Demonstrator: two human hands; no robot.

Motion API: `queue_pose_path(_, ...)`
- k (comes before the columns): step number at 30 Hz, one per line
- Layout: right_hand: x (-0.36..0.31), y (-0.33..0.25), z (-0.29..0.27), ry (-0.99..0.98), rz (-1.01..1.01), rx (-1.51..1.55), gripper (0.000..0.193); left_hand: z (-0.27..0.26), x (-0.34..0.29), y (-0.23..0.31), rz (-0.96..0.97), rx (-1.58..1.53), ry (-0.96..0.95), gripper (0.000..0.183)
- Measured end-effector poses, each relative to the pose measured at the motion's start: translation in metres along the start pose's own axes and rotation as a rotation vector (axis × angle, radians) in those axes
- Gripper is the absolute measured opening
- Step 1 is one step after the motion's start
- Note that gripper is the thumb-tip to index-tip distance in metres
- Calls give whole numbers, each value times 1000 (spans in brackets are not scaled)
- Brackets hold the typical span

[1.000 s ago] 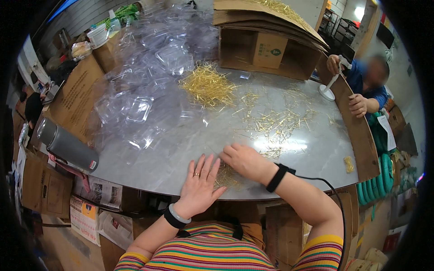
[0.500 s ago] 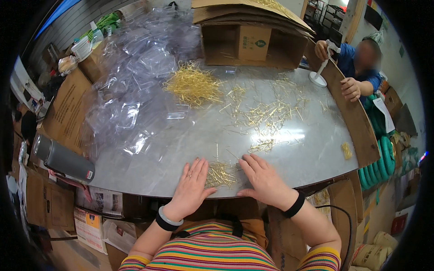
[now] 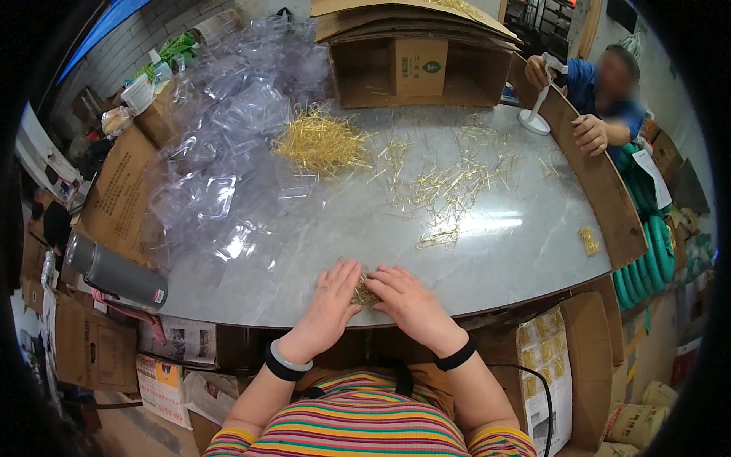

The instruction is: The person is sorting and packing small gold-colored metal components into plastic trays and boxes.

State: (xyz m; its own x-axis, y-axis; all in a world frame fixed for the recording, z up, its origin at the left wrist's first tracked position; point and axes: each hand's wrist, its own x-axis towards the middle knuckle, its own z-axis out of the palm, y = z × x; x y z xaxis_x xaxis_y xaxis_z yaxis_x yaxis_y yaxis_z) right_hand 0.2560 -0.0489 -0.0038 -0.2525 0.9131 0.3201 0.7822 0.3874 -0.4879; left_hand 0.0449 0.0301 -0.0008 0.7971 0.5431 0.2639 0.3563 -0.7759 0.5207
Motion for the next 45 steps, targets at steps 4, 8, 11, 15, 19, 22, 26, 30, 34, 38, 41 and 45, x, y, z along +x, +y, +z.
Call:
queue_pose_path(4, -1, -17, -20, 124, 93, -18, 51, -8, 0, -2, -28, 137, 3, 71)
queue_pose_path(8, -3, -10, -11, 88, 66, 13, 50, -6, 4, 0, 8, 174, -30, 71)
queue_pose_path(11, -1, -16, -5, 144, 117, 142, 47, -4, 6, 3, 26, 166, -57, 68)
queue_pose_path(15, -13, -29, 6, 379, 278, 22, 51, 13, 1, 9, -37, 167, 41, 57)
queue_pose_path(19, -5, -43, 19, 268, 267, 77, 71, 26, 9, 18, -32, 222, 129, 51)
queue_pose_path(22, 5, -40, 17, 263, 203, 207, 73, 26, 11, 21, -26, 228, 129, 53)
queue_pose_path(26, 3, -27, -4, 128, 192, 65, 75, 18, 8, 15, -38, -45, 118, 67)
queue_pose_path(30, 6, -24, -9, 19, 176, -76, 81, -12, -7, 3, -61, -303, 31, 82)
queue_pose_path(34, 15, -19, 0, 56, -2, -10, 61, -33, -17, -10, -81, -35, -83, 84)
queue_pose_path(38, 18, -18, 5, 92, -62, 37, 46, -29, -11, -9, -42, 24, -70, 76)
queue_pose_path(41, 14, -15, 7, 114, -56, 80, 47, -18, -4, -8, 8, 26, -91, 71)
queue_pose_path(45, 11, -14, -5, 123, 22, 328, 53, -4, 1, -2, -30, -33, 40, 65)
